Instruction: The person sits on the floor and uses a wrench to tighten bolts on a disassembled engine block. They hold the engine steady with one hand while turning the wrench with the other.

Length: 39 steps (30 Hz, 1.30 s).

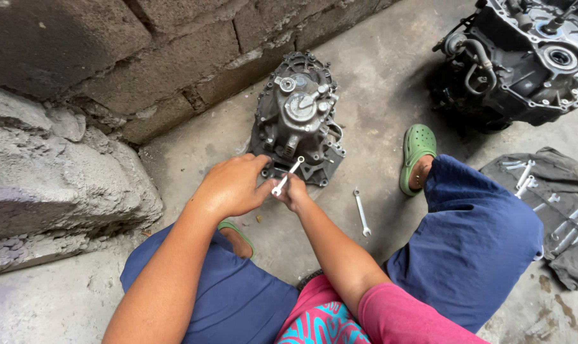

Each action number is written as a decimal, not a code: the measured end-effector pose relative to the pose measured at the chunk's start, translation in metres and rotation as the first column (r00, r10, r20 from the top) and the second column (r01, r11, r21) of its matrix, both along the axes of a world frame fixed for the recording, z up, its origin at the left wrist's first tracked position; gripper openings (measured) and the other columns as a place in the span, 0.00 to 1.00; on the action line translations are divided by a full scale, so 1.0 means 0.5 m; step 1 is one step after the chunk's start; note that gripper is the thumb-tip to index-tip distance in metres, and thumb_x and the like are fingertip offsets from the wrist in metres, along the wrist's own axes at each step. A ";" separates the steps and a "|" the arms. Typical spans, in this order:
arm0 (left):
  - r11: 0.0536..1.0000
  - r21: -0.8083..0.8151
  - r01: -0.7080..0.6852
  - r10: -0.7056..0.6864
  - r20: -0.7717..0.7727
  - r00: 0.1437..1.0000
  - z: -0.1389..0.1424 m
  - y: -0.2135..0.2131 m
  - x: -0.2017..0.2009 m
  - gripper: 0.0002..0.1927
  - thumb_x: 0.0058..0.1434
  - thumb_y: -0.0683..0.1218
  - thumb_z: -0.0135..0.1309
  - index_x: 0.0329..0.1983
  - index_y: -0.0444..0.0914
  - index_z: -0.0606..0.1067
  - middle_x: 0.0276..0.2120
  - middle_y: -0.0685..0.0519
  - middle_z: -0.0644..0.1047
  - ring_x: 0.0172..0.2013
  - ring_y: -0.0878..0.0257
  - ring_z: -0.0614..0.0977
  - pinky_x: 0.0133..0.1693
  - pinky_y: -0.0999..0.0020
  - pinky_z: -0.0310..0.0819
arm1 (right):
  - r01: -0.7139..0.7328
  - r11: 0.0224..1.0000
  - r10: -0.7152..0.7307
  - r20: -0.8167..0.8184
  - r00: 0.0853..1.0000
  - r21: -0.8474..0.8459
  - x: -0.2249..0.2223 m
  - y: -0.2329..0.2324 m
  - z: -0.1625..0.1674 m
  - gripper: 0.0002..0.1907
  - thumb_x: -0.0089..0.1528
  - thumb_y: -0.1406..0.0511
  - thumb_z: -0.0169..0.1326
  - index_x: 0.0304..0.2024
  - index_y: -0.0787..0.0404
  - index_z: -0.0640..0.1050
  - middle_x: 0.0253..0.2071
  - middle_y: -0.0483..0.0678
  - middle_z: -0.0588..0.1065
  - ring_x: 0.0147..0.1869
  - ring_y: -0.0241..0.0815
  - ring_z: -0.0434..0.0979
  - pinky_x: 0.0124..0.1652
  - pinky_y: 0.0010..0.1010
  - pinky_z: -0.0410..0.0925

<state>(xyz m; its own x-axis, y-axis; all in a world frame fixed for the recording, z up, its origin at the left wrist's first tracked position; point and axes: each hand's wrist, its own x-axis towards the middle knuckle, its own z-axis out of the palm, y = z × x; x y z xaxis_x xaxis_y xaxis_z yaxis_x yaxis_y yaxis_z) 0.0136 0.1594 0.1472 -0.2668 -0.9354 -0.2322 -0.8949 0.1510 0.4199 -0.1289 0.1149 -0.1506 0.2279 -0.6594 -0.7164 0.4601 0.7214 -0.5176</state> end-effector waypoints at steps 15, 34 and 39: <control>1.000 0.012 0.017 -0.017 -0.002 1.000 -0.004 0.008 0.005 0.24 0.61 0.56 0.55 0.55 0.39 0.74 0.45 0.42 0.79 0.48 0.42 0.79 0.47 0.46 0.74 | -0.916 0.347 0.390 -0.919 -0.053 0.200 -0.265 -0.140 -0.011 0.35 0.71 0.42 0.43 0.39 0.65 0.83 0.35 0.61 0.81 0.43 0.56 0.81 0.47 0.44 0.72; 0.999 0.029 0.019 -0.019 0.020 1.000 -0.009 -0.017 -0.011 0.25 0.59 0.57 0.56 0.54 0.38 0.75 0.45 0.42 0.79 0.48 0.42 0.80 0.48 0.47 0.74 | -0.103 0.986 0.105 -0.007 0.994 0.129 -0.020 -0.006 -0.018 0.17 0.71 0.49 0.34 0.49 0.51 0.67 0.41 0.52 0.82 0.41 0.49 0.85 0.33 0.38 0.76; 0.999 0.039 0.001 -0.002 0.041 0.999 -0.011 -0.017 -0.007 0.25 0.58 0.56 0.57 0.55 0.39 0.75 0.46 0.43 0.79 0.48 0.43 0.80 0.49 0.48 0.74 | 0.122 0.977 -0.152 0.176 0.973 0.173 0.037 -0.021 0.007 0.23 0.73 0.49 0.32 0.54 0.57 0.67 0.48 0.60 0.79 0.48 0.56 0.84 0.41 0.46 0.79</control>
<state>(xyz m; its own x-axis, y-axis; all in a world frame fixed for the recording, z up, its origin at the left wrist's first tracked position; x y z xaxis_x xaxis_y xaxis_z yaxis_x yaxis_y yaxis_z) 0.0103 0.1509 0.1417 -0.2578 -0.9250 -0.2789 -0.9112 0.1368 0.3887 -0.1106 0.1045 -0.1470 0.2837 -0.5742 -0.7680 0.6379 0.7110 -0.2959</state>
